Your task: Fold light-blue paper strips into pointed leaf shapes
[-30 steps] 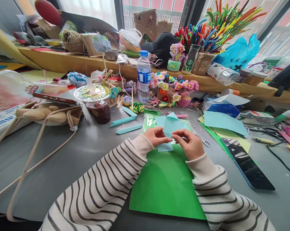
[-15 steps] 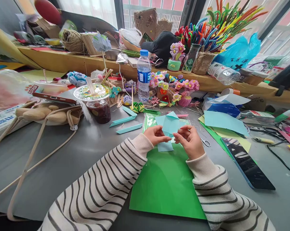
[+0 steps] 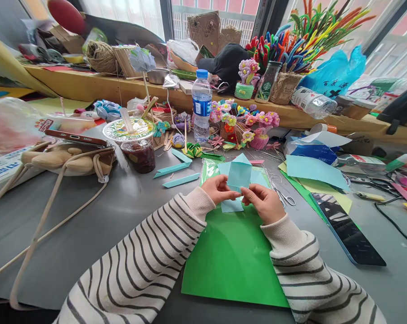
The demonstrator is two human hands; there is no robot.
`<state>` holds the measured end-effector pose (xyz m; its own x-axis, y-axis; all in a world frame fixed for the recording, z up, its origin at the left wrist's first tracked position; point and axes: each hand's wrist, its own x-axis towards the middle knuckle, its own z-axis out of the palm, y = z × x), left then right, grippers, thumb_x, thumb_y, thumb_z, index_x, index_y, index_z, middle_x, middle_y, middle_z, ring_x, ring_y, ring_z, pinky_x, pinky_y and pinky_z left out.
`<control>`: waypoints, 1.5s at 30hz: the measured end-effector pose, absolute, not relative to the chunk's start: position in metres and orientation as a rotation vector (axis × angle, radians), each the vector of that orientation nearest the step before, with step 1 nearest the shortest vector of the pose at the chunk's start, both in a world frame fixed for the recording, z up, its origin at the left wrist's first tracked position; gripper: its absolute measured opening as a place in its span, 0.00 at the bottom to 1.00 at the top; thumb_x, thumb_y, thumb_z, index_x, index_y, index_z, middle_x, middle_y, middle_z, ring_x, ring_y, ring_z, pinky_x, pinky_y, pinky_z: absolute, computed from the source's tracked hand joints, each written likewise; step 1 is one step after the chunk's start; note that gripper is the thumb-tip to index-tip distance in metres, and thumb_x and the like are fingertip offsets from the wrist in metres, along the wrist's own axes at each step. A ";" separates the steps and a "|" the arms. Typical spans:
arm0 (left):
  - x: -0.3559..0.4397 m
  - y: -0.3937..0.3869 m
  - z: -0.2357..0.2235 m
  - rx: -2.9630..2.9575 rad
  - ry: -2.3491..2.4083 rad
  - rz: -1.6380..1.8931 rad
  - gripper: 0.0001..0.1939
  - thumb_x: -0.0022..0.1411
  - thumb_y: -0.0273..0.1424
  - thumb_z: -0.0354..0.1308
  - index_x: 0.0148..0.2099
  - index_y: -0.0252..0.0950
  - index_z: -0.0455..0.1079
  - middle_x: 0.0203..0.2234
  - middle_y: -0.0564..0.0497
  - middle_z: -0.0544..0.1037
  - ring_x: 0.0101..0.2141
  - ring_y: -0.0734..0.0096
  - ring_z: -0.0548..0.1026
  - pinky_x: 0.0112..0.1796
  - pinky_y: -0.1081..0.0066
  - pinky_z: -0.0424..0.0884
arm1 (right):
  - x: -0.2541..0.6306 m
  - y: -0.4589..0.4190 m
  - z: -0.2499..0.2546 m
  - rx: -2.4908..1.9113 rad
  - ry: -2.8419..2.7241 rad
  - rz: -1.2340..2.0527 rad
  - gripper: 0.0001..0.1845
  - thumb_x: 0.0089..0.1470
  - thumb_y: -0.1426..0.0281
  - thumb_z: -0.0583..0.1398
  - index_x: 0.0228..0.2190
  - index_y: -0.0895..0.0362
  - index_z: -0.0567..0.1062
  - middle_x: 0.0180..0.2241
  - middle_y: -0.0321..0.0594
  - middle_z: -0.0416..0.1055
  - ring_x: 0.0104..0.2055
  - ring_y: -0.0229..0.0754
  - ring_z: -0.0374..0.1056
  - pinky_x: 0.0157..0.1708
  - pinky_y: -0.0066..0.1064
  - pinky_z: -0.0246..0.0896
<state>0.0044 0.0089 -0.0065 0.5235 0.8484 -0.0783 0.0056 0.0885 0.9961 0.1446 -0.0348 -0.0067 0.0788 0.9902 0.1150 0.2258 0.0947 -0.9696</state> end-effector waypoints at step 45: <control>0.004 0.008 -0.012 1.353 0.828 0.768 0.26 0.35 0.33 0.62 0.32 0.35 0.49 0.15 0.57 0.69 0.16 0.77 0.68 0.20 0.74 0.63 | 0.144 -0.037 -0.005 -1.513 -1.600 0.679 0.17 0.44 0.59 0.52 0.14 0.56 0.59 0.12 0.31 0.57 0.16 0.33 0.52 0.18 0.25 0.48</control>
